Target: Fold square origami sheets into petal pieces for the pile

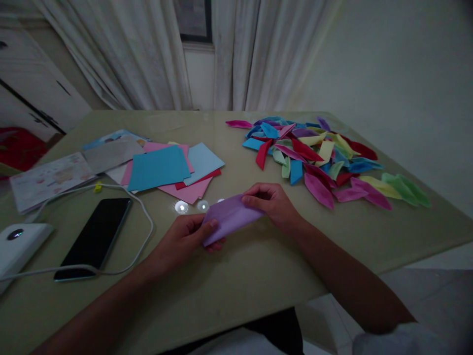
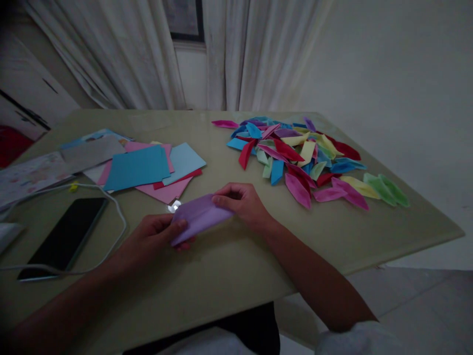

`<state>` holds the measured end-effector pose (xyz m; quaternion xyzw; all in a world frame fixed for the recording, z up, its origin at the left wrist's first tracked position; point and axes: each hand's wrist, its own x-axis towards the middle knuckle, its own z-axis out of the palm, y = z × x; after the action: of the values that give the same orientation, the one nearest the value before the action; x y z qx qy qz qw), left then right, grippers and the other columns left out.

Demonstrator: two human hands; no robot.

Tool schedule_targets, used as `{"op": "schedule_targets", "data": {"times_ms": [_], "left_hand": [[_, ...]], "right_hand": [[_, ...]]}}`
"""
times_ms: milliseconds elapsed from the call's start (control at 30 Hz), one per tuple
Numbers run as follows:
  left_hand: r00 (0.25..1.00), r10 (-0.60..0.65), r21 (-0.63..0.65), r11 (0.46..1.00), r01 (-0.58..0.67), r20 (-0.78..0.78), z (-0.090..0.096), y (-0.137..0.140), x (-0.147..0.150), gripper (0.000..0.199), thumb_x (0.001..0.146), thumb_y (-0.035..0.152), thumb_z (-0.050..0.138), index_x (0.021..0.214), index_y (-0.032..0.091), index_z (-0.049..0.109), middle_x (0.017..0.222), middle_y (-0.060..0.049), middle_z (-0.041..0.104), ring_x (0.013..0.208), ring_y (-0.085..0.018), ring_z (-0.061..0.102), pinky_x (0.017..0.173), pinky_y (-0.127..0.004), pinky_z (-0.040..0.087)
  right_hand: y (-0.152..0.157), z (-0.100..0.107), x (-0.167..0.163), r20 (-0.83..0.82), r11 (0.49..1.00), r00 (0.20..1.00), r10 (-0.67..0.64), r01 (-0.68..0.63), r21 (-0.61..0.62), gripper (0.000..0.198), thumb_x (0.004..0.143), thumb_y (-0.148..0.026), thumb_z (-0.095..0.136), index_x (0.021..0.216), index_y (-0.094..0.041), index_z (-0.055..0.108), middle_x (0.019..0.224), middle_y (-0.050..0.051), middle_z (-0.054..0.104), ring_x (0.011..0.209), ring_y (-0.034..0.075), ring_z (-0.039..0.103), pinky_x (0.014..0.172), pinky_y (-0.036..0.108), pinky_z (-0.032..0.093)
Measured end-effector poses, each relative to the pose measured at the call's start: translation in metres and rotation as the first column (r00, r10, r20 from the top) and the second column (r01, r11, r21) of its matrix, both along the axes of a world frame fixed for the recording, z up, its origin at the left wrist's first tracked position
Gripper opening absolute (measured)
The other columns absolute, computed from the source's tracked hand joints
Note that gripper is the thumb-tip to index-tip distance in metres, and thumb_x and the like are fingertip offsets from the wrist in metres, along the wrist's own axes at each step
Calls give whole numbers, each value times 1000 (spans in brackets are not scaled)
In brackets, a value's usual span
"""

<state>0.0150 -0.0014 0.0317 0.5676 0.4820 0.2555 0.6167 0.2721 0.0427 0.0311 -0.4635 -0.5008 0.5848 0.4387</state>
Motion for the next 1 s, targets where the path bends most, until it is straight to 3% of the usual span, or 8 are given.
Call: {"op": "schedule_targets", "data": {"times_ms": [267,367,500,633,767,867,933,1000], "left_hand": [[1000,-11,46,999,12,-27,0,5,-2,40,85,59,79,88,19,79,72,-5,78,63,-22,73,62,-33,59],[1000,-8,29,1000,9,-22,-1,5,-4,38,90,57,73,84,19,79,72,-5,78,63,-21,73,62,-32,59],[999,-44,-41,998,44,8,-1,5,-6,25,83,45,80,81,20,78,69,-3,77,61,-20,72,62,-32,59],[1000,-12,-37,999,13,21,-1,3,-5,27,85,45,80,80,19,79,71,-5,78,63,-21,72,64,-33,59],[983,152,-50,988,-147,100,-4,-3,1,36,86,55,81,91,19,79,82,-8,83,69,-23,75,65,-34,60],[986,127,-43,992,-123,111,-7,-11,8,37,85,56,82,84,19,78,76,-7,81,66,-22,74,63,-32,58],[992,42,-51,998,-36,119,-9,-15,12,39,85,56,81,79,18,78,72,-7,79,64,-21,73,63,-32,58],[991,-18,-93,995,30,134,-9,-18,14,40,85,57,81,82,17,81,73,-8,80,64,-21,73,64,-33,59]], "right_hand": [[-1,-2,-2,5,1000,1000,9,-10,27,35,71,-46,97,82,-19,78,74,0,71,66,13,58,61,26,42],[-2,-4,-4,15,999,1000,17,-18,32,36,73,-49,95,82,-19,77,73,-1,69,66,13,57,60,26,41],[-3,-5,-5,21,1000,1000,-5,5,21,37,72,-49,97,82,-19,77,74,-1,68,66,13,56,61,26,41],[-2,-5,-3,-114,1000,993,10,-7,27,47,75,-62,92,92,-20,79,83,2,71,71,15,59,67,28,46],[-9,-4,-8,-171,977,963,207,-193,93,74,67,-69,95,122,-23,75,112,8,76,97,23,69,84,33,54],[-29,-6,-21,-116,917,911,395,-399,-6,74,62,-58,102,120,-22,74,111,7,78,102,26,72,94,39,57],[-41,-10,-29,-100,866,872,480,-489,-107,56,77,-62,93,111,-21,76,100,6,78,97,24,73,93,38,58],[-44,-15,-31,-123,884,903,412,-428,-185,62,88,-79,71,104,-20,77,89,6,76,85,22,72,86,37,58]]}}
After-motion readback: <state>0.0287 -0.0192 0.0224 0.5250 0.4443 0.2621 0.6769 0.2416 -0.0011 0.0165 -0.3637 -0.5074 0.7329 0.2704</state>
